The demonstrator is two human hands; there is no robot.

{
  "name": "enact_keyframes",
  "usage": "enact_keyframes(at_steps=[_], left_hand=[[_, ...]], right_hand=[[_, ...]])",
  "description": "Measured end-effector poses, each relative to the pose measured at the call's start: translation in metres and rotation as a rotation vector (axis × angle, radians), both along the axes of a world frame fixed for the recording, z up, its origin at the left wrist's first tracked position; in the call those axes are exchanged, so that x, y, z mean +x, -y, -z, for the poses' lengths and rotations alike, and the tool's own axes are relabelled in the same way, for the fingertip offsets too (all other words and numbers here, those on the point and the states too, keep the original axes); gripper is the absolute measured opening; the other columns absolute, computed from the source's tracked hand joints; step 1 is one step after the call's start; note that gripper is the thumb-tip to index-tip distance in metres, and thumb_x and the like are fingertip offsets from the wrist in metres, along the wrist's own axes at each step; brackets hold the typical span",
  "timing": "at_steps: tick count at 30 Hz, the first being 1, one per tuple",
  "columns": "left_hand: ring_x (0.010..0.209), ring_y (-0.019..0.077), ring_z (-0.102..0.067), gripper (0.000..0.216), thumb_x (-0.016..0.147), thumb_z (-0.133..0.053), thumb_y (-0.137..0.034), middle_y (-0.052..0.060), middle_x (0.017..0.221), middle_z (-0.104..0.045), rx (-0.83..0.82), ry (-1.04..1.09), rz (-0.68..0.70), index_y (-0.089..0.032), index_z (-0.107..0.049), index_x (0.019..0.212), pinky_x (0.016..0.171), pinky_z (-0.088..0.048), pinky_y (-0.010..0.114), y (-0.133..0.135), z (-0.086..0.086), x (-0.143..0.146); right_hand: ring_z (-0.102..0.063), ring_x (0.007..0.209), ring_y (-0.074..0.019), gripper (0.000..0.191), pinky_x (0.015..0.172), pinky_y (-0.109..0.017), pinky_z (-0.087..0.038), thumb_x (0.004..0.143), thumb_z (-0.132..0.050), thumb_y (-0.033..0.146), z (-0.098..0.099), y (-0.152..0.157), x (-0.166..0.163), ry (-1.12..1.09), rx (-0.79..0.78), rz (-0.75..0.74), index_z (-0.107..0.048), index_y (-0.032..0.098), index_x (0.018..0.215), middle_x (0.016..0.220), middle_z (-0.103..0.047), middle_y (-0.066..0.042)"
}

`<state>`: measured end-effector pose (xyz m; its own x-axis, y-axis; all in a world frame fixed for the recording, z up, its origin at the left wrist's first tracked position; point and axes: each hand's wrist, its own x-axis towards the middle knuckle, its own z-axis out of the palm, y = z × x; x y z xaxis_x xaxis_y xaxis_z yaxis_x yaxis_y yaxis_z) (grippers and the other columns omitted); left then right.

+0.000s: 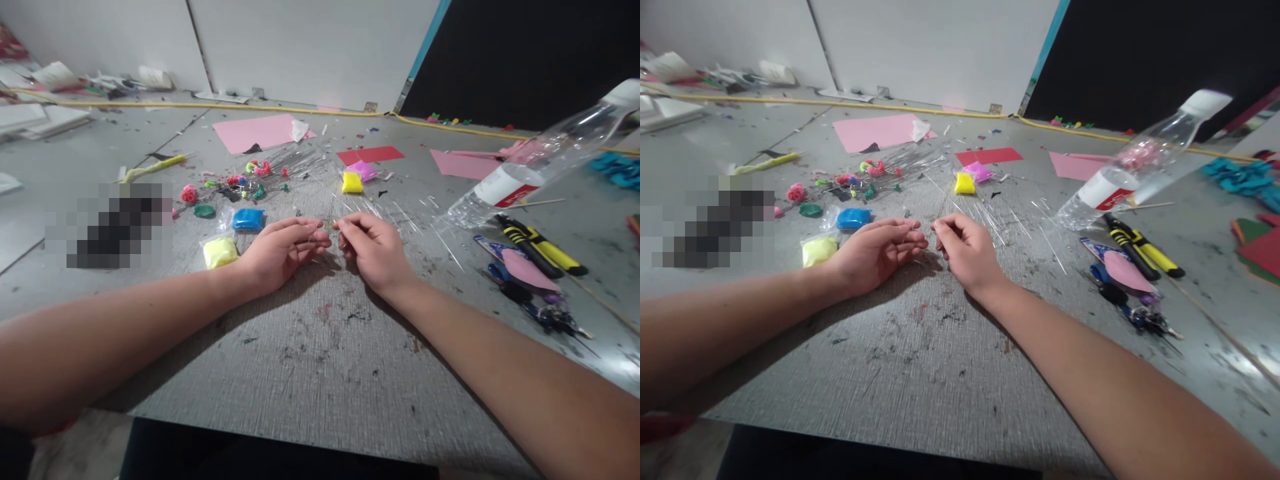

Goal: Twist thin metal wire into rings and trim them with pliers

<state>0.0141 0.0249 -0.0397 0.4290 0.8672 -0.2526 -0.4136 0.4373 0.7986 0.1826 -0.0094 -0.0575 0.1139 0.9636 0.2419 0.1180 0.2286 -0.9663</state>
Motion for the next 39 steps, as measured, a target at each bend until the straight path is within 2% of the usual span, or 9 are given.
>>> enact_keyframes(at_steps=[4, 7, 12, 19, 26, 33, 39], left_hand=[[0.076, 0.0163, -0.071, 0.009, 0.092, -0.066, -0.014, 0.010, 0.081, -0.075, 0.020, 0.000, 0.029, -0.010, -0.071, 0.086, 0.080, -0.057, 0.030, -0.0003, 0.0027, -0.0004], [0.076, 0.0146, -0.070, 0.011, 0.092, -0.069, -0.014, 0.009, 0.078, -0.074, 0.048, -0.021, 0.030, -0.011, -0.071, 0.081, 0.077, -0.055, 0.028, 0.0015, 0.0031, -0.0006], [0.070, 0.0106, -0.064, 0.013, 0.090, -0.071, -0.013, 0.004, 0.074, -0.068, 0.093, -0.067, 0.032, -0.012, -0.070, 0.077, 0.069, -0.052, 0.023, 0.0043, 0.0016, -0.0017], [0.069, 0.0105, -0.062, 0.013, 0.089, -0.072, -0.016, 0.004, 0.073, -0.067, 0.093, -0.050, 0.084, -0.013, -0.071, 0.076, 0.066, -0.051, 0.022, 0.0020, 0.0014, -0.0037], [0.065, 0.0102, -0.061, 0.014, 0.086, -0.075, -0.018, 0.004, 0.068, -0.065, 0.097, -0.042, 0.098, -0.013, -0.070, 0.074, 0.062, -0.048, 0.022, 0.0005, 0.0040, -0.0037], [0.062, 0.0115, -0.062, 0.017, 0.083, -0.076, -0.017, 0.003, 0.064, -0.064, 0.103, -0.091, 0.113, -0.015, -0.066, 0.069, 0.058, -0.046, 0.023, -0.0009, 0.0048, -0.0053], [0.064, 0.0114, -0.062, 0.013, 0.083, -0.076, -0.019, 0.003, 0.066, -0.065, 0.141, -0.060, 0.096, -0.014, -0.067, 0.074, 0.062, -0.048, 0.023, 0.0022, 0.0042, -0.0041]], right_hand=[[-0.050, 0.056, -0.0117, 0.021, 0.055, -0.030, -0.040, 0.093, -0.059, 0.034, -0.0006, 0.0029, 0.0000, 0.177, 0.099, 0.038, -0.062, 0.022, 0.077, 0.064, -0.058, 0.003], [-0.052, 0.059, -0.0125, 0.019, 0.059, -0.031, -0.042, 0.094, -0.059, 0.034, -0.0003, 0.0043, 0.0000, 0.253, 0.172, 0.062, -0.064, 0.021, 0.081, 0.066, -0.059, 0.002], [-0.053, 0.060, -0.0129, 0.022, 0.058, -0.031, -0.041, 0.098, -0.059, 0.040, 0.0004, 0.0052, -0.0009, 0.239, 0.194, 0.055, -0.067, 0.022, 0.089, 0.069, -0.061, 0.002], [-0.056, 0.065, -0.0153, 0.020, 0.063, -0.032, -0.044, 0.100, -0.056, 0.041, -0.0001, 0.0055, -0.0013, 0.272, 0.242, 0.045, -0.067, 0.025, 0.095, 0.075, -0.065, 0.001], [-0.064, 0.077, -0.0193, 0.017, 0.074, -0.036, -0.049, 0.101, -0.055, 0.037, -0.0019, 0.0076, -0.0006, 0.337, 0.307, 0.057, -0.067, 0.027, 0.093, 0.082, -0.071, -0.002], [-0.067, 0.082, -0.0196, 0.017, 0.078, -0.037, -0.050, 0.101, -0.055, 0.034, -0.0034, 0.0097, 0.0010, 0.403, 0.376, 0.018, -0.068, 0.028, 0.093, 0.089, -0.076, -0.002], [-0.064, 0.076, -0.0184, 0.020, 0.072, -0.035, -0.048, 0.101, -0.055, 0.038, -0.0021, 0.0094, -0.0006, 0.335, 0.307, 0.034, -0.069, 0.026, 0.093, 0.085, -0.074, -0.002]])
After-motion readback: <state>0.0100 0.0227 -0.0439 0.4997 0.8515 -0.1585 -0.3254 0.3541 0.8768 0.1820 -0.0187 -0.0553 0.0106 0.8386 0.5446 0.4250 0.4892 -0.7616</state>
